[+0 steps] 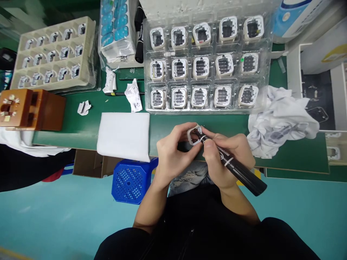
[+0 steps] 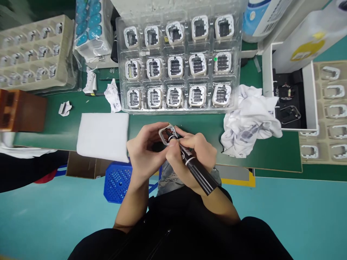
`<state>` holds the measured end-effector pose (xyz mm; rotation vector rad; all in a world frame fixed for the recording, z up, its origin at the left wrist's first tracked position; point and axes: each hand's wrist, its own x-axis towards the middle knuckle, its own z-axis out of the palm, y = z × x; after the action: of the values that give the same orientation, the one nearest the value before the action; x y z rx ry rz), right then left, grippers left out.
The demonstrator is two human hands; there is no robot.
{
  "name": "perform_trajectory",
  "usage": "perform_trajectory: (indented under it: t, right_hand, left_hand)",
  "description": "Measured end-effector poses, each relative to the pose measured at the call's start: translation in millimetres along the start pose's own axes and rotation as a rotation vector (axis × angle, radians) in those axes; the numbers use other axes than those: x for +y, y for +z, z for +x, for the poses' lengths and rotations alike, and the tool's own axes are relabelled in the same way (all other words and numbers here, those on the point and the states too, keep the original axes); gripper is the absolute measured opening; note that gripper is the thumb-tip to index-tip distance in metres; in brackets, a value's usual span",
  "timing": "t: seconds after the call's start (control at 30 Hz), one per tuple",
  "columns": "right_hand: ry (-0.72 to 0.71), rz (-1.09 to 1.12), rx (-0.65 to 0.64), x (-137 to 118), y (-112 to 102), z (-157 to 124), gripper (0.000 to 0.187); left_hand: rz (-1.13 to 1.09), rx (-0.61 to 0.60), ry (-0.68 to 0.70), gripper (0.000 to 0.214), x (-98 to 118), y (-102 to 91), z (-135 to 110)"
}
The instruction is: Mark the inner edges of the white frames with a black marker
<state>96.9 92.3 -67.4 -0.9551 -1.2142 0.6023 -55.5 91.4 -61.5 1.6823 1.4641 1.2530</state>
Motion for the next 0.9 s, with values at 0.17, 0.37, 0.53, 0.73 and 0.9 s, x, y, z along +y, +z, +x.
perform_trajectory:
  t: [0.17,0.37,0.53,0.73,0.9]
  right_hand:
    - [-0.007,0.059,-0.031,-4.1,-0.3,3.5,0.015]
    - [-0.113,0.047,-0.105,-11.8,-4.3,12.3,0.024]
    - [-0.077,0.014,-0.219,-14.8,-13.4,17.7,0.026]
    - [-0.101,-0.025,-0.248,-11.9,-14.7,17.8,0.035]
    - [-0.063,-0.061,-0.235,-13.5,-9.9,13.8,0.031]
  left_hand:
    - [-0.057,-0.03,-0.026,0.045,0.2,-2.8,4.1]
    - [-0.26,-0.113,-0.084,0.054,-5.6,-8.4,15.8]
    - [-0.349,-0.143,-0.061,0.055,-7.7,-9.8,17.0]
    - [-0.21,-0.091,-0.059,0.052,-3.5,-8.2,11.8]
    - [-0.156,-0.089,-0.046,0.047,-0.8,-8.5,10.4]
